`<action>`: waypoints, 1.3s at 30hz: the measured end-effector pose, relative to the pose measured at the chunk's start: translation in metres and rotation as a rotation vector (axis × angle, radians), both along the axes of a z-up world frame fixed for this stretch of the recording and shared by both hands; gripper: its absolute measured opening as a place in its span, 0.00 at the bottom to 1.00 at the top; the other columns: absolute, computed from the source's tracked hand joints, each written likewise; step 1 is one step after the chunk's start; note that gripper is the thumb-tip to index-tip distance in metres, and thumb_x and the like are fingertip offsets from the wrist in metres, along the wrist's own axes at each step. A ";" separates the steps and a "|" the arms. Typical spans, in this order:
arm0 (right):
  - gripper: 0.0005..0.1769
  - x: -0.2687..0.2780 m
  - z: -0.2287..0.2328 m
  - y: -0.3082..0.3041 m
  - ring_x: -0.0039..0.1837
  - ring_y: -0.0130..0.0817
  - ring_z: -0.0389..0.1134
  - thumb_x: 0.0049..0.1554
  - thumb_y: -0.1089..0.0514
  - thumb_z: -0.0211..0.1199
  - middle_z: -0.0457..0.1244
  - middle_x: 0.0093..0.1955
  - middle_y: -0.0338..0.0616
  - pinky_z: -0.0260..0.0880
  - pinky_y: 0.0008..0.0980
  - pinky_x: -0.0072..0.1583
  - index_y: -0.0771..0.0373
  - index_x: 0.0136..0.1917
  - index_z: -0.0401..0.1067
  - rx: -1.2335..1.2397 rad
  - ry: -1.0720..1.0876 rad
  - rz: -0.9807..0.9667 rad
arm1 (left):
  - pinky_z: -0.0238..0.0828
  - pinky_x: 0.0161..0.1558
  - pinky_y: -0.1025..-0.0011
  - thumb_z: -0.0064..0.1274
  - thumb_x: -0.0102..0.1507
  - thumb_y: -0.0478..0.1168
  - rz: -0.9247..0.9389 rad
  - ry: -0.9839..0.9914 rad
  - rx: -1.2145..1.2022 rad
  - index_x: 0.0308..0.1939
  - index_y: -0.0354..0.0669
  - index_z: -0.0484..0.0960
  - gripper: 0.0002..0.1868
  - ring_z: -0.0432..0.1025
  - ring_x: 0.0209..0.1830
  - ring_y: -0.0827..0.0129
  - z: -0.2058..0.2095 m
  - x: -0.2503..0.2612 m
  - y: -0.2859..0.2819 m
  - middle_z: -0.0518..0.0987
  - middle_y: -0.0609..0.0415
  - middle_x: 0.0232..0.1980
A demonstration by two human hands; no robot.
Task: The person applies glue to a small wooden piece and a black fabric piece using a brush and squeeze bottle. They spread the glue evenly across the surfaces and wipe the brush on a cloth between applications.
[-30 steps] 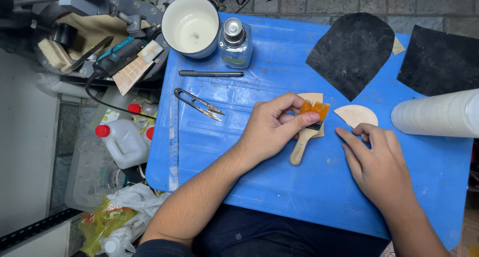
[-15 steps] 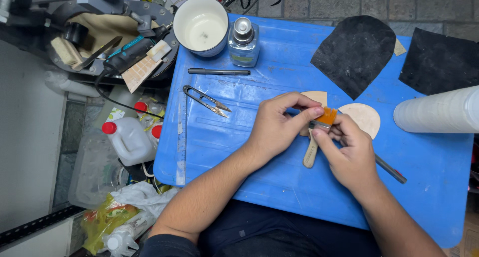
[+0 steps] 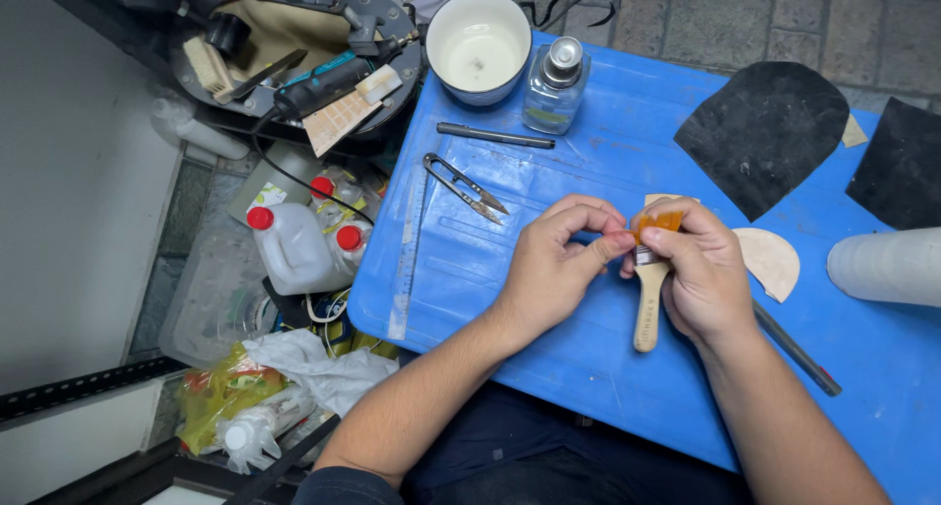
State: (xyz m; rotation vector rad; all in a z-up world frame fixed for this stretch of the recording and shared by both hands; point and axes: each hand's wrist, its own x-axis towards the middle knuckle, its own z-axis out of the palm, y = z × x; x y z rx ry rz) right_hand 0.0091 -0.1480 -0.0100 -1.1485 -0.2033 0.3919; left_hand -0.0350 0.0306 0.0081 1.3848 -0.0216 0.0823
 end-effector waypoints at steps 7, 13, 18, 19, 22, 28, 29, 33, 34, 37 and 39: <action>0.05 0.011 0.013 0.005 0.30 0.29 0.60 0.67 0.61 0.49 0.62 0.45 0.49 0.62 0.27 0.31 0.63 0.53 0.64 -0.018 0.092 -0.121 | 0.79 0.40 0.76 0.57 0.69 0.35 0.243 -0.255 0.360 0.45 0.36 0.81 0.05 0.78 0.47 0.72 0.016 0.014 0.028 0.79 0.52 0.52; 0.06 0.006 0.007 -0.006 0.32 0.27 0.58 0.68 0.61 0.52 0.61 0.44 0.48 0.58 0.24 0.32 0.67 0.53 0.67 -0.148 0.055 -0.128 | 0.61 0.61 0.54 0.71 0.52 0.54 0.628 -0.419 1.087 0.68 0.35 0.64 0.49 0.64 0.64 0.52 0.020 0.093 0.045 0.74 0.46 0.62; 0.07 0.009 -0.001 -0.011 0.34 0.27 0.60 0.67 0.61 0.54 0.62 0.44 0.45 0.61 0.26 0.35 0.68 0.52 0.69 -0.173 0.080 -0.137 | 0.58 0.55 0.56 0.74 0.48 0.52 0.584 -0.276 1.274 0.71 0.43 0.62 0.53 0.67 0.62 0.57 0.006 0.120 0.040 0.76 0.51 0.59; 0.07 0.010 -0.002 -0.012 0.35 0.27 0.61 0.67 0.61 0.54 0.62 0.45 0.45 0.61 0.26 0.36 0.68 0.52 0.69 -0.153 0.087 -0.119 | 0.59 0.57 0.56 0.74 0.48 0.51 0.571 -0.299 1.242 0.72 0.45 0.61 0.54 0.67 0.62 0.58 0.002 0.121 0.042 0.76 0.51 0.59; 0.08 0.011 -0.002 -0.015 0.36 0.28 0.62 0.68 0.60 0.53 0.63 0.45 0.45 0.63 0.27 0.38 0.68 0.51 0.69 -0.101 0.093 -0.099 | 0.62 0.60 0.56 0.76 0.47 0.48 0.513 -0.363 1.139 0.74 0.48 0.59 0.56 0.68 0.61 0.57 -0.005 0.122 0.041 0.76 0.52 0.58; 0.08 0.010 0.007 -0.011 0.37 0.30 0.64 0.69 0.61 0.55 0.65 0.45 0.48 0.67 0.29 0.39 0.68 0.50 0.70 -0.112 0.050 -0.161 | 0.67 0.64 0.60 0.76 0.46 0.40 0.335 -0.411 0.943 0.76 0.52 0.56 0.59 0.68 0.60 0.51 0.002 0.104 0.028 0.77 0.50 0.59; 0.06 0.009 0.008 -0.011 0.38 0.31 0.65 0.68 0.62 0.56 0.66 0.46 0.48 0.68 0.29 0.40 0.68 0.50 0.71 -0.096 0.045 -0.161 | 0.67 0.65 0.60 0.76 0.46 0.40 0.314 -0.418 0.926 0.76 0.52 0.55 0.59 0.68 0.60 0.50 0.004 0.099 0.026 0.77 0.50 0.59; 0.03 0.007 0.010 -0.013 0.38 0.31 0.66 0.65 0.68 0.59 0.68 0.51 0.50 0.70 0.28 0.40 0.67 0.53 0.73 -0.118 0.008 -0.182 | 0.68 0.65 0.60 0.75 0.48 0.39 0.248 -0.452 0.869 0.77 0.52 0.54 0.59 0.68 0.60 0.51 0.013 0.075 0.023 0.77 0.50 0.60; 0.03 0.006 0.009 -0.014 0.40 0.30 0.67 0.65 0.69 0.60 0.67 0.52 0.50 0.70 0.27 0.41 0.66 0.52 0.71 -0.076 -0.021 -0.173 | 0.68 0.65 0.60 0.75 0.49 0.39 0.221 -0.430 0.864 0.77 0.52 0.54 0.58 0.69 0.60 0.51 0.015 0.069 0.024 0.77 0.50 0.59; 0.07 0.008 0.006 -0.014 0.43 0.29 0.67 0.64 0.72 0.61 0.66 0.55 0.50 0.69 0.26 0.41 0.64 0.51 0.68 0.025 -0.051 -0.146 | 0.69 0.64 0.60 0.74 0.49 0.37 0.148 -0.369 0.847 0.77 0.51 0.55 0.57 0.70 0.60 0.51 0.024 0.051 0.028 0.78 0.50 0.57; 0.08 0.010 0.004 -0.013 0.42 0.28 0.66 0.64 0.72 0.62 0.66 0.55 0.50 0.66 0.24 0.39 0.63 0.51 0.67 0.052 0.010 -0.136 | 0.69 0.63 0.60 0.74 0.50 0.37 0.101 -0.334 0.829 0.77 0.51 0.56 0.56 0.70 0.60 0.50 0.029 0.039 0.031 0.79 0.50 0.57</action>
